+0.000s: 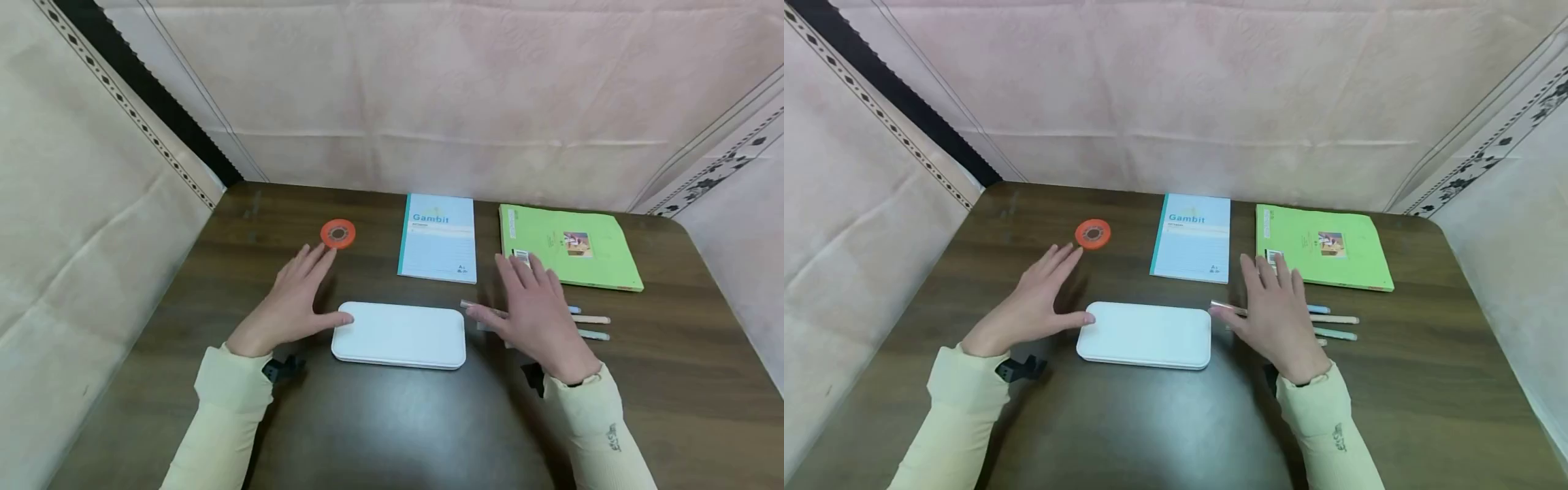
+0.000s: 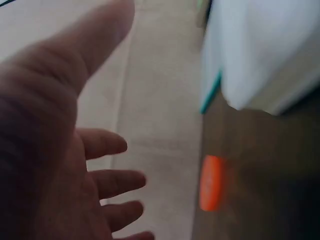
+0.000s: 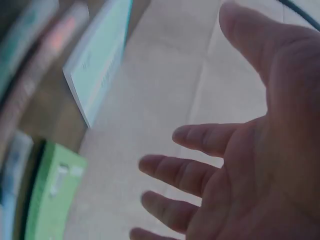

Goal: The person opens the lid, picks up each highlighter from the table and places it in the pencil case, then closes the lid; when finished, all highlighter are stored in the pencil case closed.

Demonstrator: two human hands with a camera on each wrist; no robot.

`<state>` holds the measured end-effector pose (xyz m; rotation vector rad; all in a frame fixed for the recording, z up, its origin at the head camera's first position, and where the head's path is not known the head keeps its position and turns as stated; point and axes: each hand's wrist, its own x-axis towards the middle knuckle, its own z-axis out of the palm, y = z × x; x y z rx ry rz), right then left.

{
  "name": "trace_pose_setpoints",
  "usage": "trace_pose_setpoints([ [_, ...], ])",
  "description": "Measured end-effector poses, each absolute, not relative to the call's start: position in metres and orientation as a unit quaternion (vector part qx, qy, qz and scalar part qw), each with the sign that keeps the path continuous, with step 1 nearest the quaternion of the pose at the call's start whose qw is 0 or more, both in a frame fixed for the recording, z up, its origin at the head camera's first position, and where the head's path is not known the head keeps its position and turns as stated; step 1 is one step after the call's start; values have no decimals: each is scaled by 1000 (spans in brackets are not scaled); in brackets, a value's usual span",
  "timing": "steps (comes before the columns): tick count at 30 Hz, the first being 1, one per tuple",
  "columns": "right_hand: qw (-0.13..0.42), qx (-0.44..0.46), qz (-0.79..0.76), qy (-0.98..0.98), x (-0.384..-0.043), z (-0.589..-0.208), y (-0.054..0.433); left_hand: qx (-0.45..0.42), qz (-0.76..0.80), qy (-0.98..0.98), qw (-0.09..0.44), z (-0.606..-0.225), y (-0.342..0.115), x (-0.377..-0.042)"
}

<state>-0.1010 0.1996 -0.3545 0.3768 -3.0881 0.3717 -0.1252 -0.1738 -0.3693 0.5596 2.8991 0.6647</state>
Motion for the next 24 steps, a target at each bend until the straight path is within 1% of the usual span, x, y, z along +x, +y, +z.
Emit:
trace_pose_setpoints([
  [6,-16,179,92,-979,-92,-374,180,178,245,944,133,-389,-185,-103],
  [9,-28,201,84,-976,-85,-383,169,180,253,939,148,-399,-184,-94],
  [13,-35,215,71,-973,-81,-390,159,195,247,941,122,-410,-176,-94],
  [17,-27,232,53,-971,-78,-394,153,219,239,941,96,-417,-171,-93],
  [24,-6,242,64,-968,-76,-398,151,225,244,940,76,-419,-169,-90],
])
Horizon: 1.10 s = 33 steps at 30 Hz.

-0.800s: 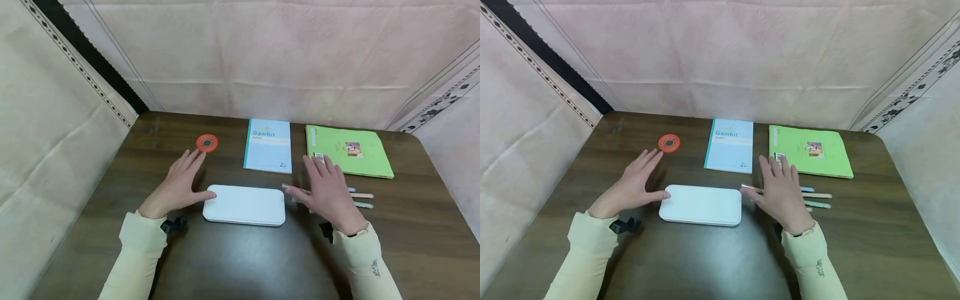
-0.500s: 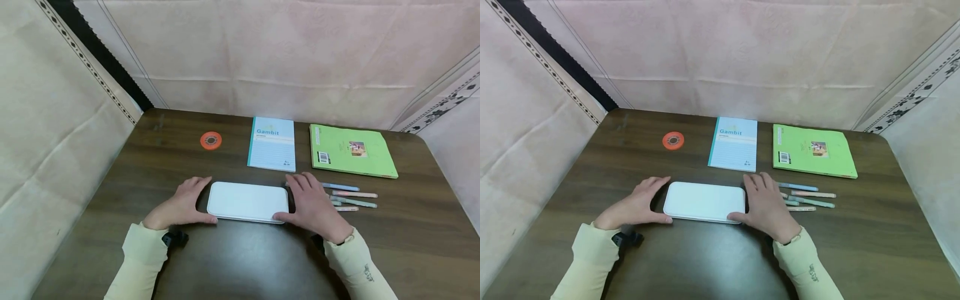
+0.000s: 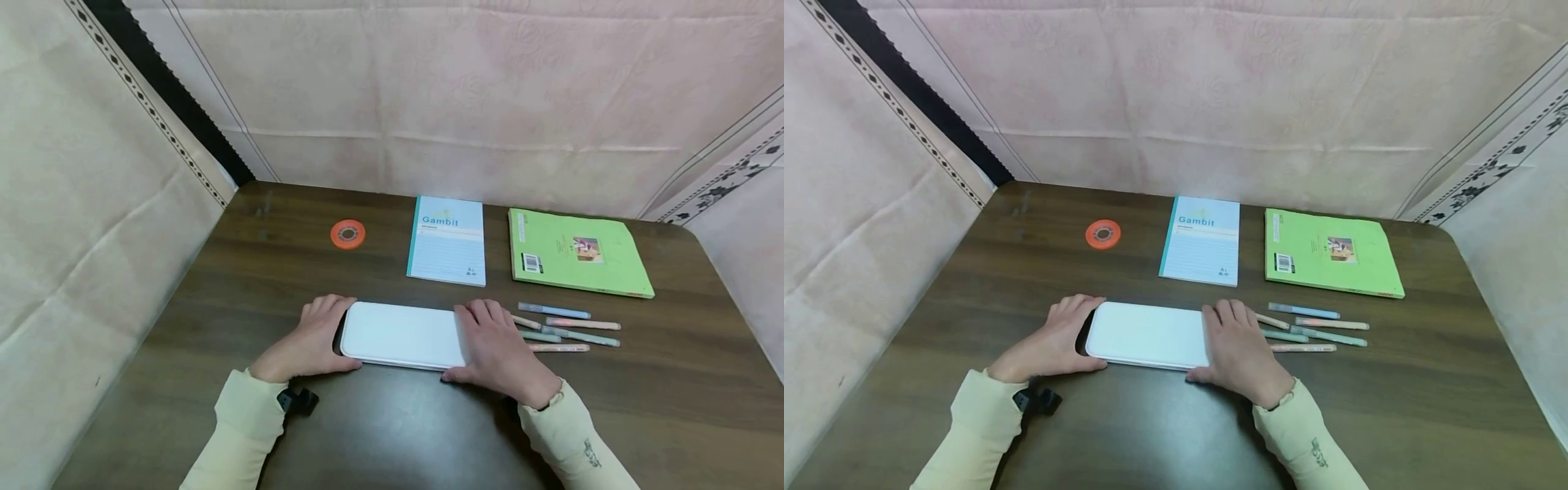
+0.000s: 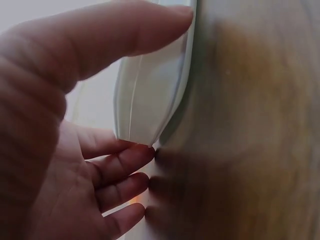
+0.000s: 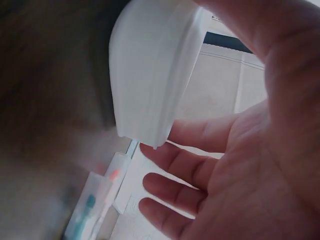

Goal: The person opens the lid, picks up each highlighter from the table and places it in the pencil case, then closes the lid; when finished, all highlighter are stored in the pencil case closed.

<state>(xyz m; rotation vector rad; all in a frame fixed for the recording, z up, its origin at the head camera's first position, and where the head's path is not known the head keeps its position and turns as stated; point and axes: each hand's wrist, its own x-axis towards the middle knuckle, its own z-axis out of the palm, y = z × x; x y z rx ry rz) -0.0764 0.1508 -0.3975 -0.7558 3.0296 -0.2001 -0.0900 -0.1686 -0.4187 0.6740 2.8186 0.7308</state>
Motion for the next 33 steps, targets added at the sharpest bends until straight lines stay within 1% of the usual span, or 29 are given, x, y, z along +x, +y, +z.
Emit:
trace_pose_setpoints([
  [6,8,-255,-61,965,-78,-397,150,226,237,942,72,-420,-169,-91],
  [16,24,-293,-87,952,-93,-395,155,244,239,938,59,-421,-171,-98],
  [23,47,-309,-79,947,-97,-392,154,255,232,937,60,-421,-173,-98],
  [30,40,-339,-57,938,-102,-388,154,252,233,938,57,-422,-172,-97],
  [33,46,-339,-52,938,-105,-386,154,246,236,939,55,-421,-172,-95],
])
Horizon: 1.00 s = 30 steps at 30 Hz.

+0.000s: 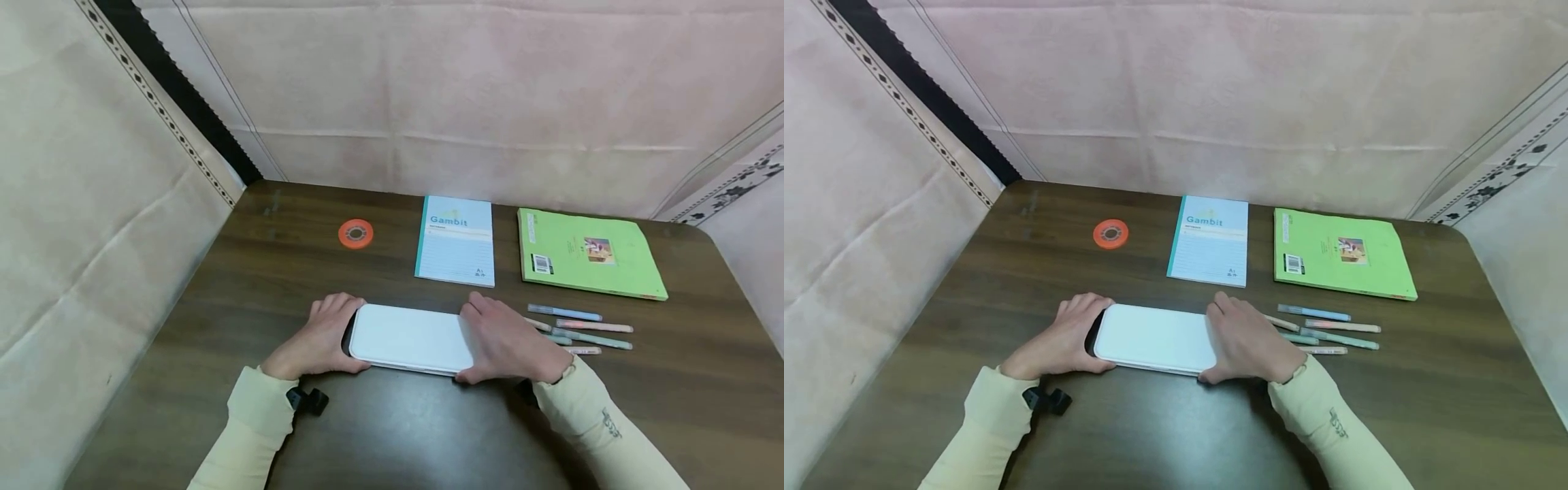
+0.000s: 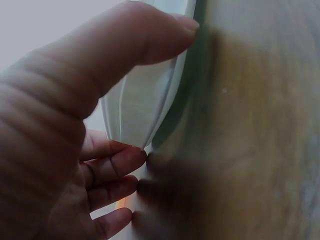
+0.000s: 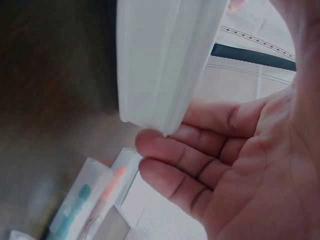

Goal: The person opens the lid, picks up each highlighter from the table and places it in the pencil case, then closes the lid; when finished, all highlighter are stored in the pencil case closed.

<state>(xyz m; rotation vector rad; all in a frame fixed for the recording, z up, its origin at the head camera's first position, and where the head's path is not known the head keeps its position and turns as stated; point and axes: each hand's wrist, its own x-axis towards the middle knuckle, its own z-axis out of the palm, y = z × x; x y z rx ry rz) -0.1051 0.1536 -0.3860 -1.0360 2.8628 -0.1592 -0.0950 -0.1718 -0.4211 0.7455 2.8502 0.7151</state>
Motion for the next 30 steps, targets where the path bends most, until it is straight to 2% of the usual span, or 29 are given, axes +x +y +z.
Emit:
trace_pose_setpoints([
  [13,58,-341,-54,937,-107,-382,153,245,238,939,48,-424,-172,-95],
  [25,112,-311,-105,938,-105,-376,161,250,251,934,38,-428,-173,-96],
  [30,145,-289,-150,934,-104,-373,167,243,267,931,53,-428,-173,-94],
])
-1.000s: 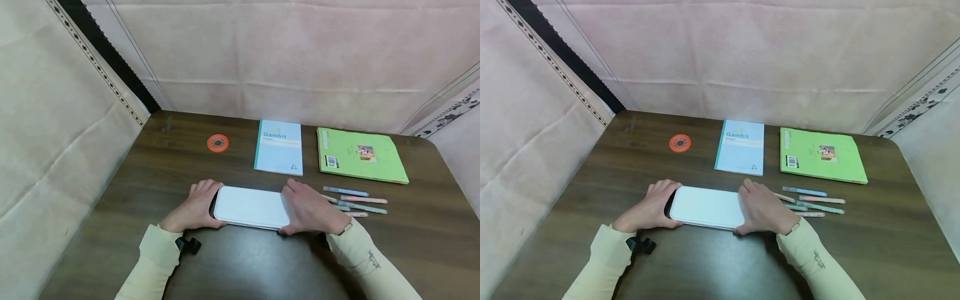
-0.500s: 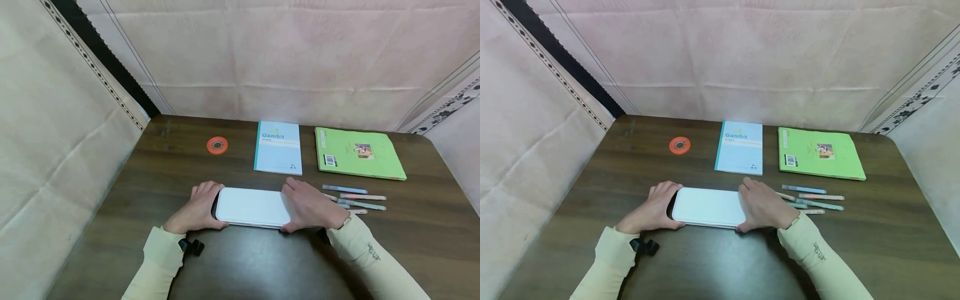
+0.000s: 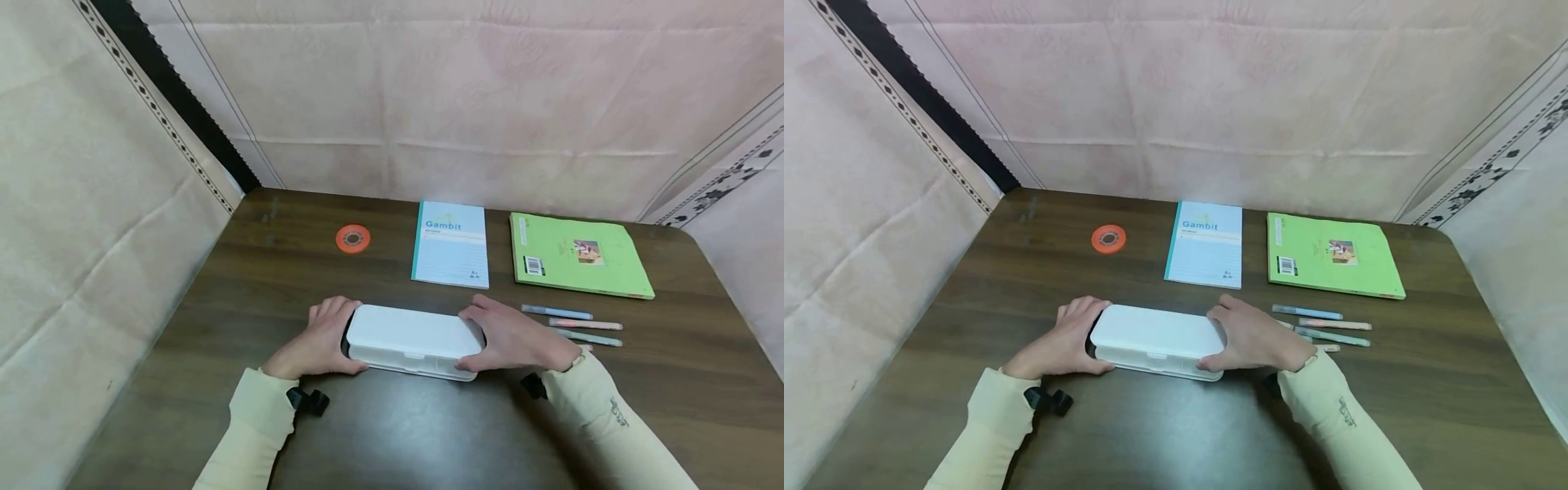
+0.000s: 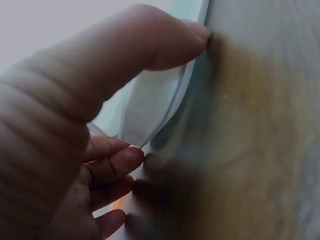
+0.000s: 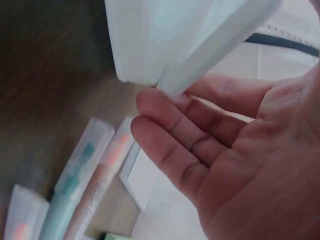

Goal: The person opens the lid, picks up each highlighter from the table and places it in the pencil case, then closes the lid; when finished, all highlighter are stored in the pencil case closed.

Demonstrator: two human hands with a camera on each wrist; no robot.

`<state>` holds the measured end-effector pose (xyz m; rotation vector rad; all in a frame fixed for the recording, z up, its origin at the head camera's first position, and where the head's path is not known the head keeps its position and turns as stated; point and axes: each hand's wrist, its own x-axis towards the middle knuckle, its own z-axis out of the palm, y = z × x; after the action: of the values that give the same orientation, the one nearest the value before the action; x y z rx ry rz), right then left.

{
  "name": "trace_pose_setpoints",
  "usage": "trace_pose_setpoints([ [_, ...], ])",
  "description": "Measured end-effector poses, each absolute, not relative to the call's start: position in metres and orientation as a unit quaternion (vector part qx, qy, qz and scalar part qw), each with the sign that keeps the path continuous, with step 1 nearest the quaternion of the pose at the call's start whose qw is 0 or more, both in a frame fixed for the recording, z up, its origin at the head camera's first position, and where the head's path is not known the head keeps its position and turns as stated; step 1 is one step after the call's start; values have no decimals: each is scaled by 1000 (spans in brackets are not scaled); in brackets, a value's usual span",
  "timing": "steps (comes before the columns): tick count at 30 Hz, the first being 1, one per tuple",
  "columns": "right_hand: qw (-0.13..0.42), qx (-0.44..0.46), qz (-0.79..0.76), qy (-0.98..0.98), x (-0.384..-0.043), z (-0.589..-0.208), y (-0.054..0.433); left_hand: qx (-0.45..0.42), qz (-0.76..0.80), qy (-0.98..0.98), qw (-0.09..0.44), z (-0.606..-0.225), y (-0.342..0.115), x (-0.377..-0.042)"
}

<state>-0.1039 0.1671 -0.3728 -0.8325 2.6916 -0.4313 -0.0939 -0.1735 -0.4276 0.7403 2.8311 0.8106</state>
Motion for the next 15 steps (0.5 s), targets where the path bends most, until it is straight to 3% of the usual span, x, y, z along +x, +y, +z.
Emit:
trace_pose_setpoints([
  [8,96,-281,-217,930,-106,-368,185,236,272,932,50,-429,-174,-92],
  [15,87,-272,-275,918,-110,-368,194,226,270,934,58,-428,-173,-90],
])
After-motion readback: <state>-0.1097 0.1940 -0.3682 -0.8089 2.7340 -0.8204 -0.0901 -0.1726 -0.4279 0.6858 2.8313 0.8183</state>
